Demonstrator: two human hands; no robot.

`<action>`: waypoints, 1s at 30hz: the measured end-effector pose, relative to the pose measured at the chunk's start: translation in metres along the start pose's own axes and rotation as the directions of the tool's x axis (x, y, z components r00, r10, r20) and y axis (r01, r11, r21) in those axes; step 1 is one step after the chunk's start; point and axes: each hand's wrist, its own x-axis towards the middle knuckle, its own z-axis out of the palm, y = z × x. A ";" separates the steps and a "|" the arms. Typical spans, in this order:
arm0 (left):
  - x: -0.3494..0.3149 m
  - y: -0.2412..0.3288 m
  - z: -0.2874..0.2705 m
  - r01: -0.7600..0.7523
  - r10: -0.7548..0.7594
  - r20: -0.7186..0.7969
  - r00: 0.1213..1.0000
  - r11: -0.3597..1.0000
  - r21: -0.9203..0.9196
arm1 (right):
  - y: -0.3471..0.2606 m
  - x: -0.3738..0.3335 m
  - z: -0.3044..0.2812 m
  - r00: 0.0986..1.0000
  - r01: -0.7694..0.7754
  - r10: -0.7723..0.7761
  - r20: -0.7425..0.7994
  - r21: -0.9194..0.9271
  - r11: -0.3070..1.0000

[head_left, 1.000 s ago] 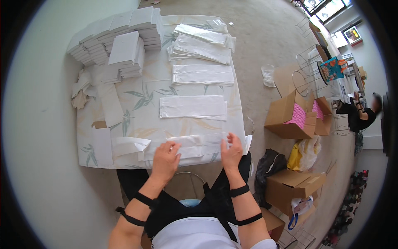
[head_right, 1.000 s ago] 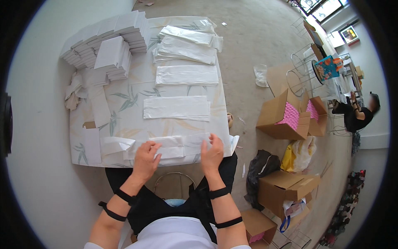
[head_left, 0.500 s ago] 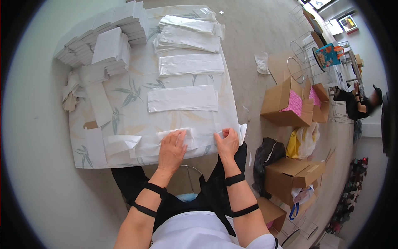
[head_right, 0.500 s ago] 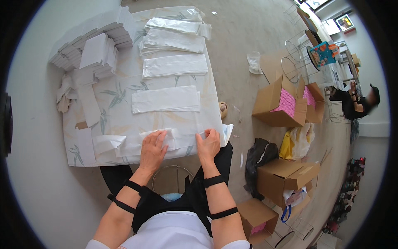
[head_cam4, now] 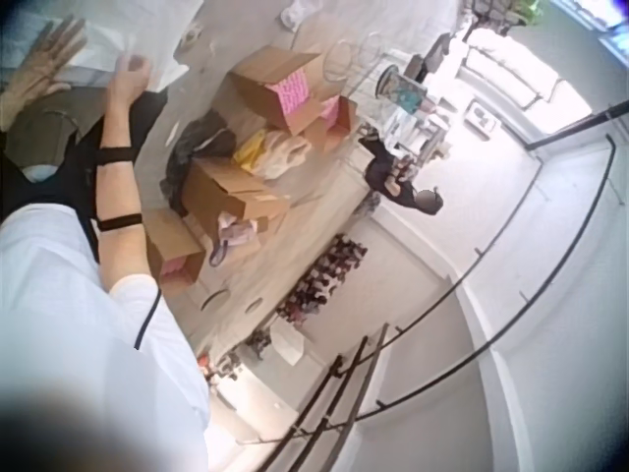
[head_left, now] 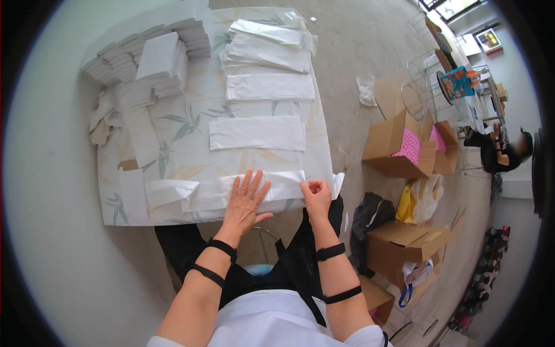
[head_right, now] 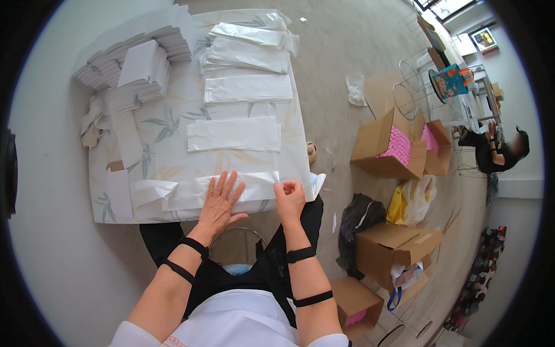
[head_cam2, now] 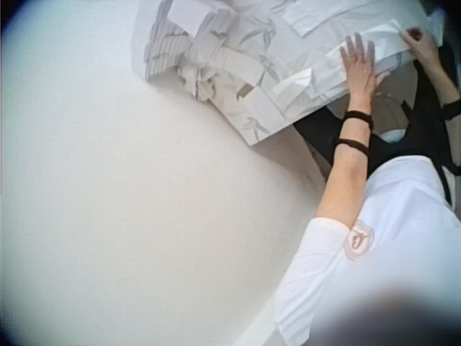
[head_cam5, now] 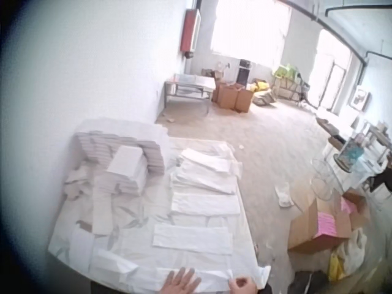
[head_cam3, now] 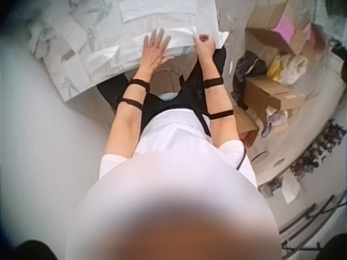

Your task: The recorder is folding small white plastic sheets on a table and organizing them into stacks.

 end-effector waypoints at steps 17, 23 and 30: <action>-0.009 0.016 -0.029 0.158 -0.637 0.229 0.736 -0.166 -0.973 | -0.050 -0.106 0.078 0.774 0.631 -0.622 0.117 -0.080 0.771; -0.011 -0.020 0.005 0.311 -0.831 0.072 0.552 0.125 -0.942 | -0.055 -0.103 0.061 0.751 0.654 -0.645 0.141 -0.023 0.756; -0.008 -0.026 -0.015 0.496 -0.812 -0.092 0.577 0.437 -0.750 | -0.038 -0.055 0.064 0.943 0.331 -0.330 0.036 -0.201 0.922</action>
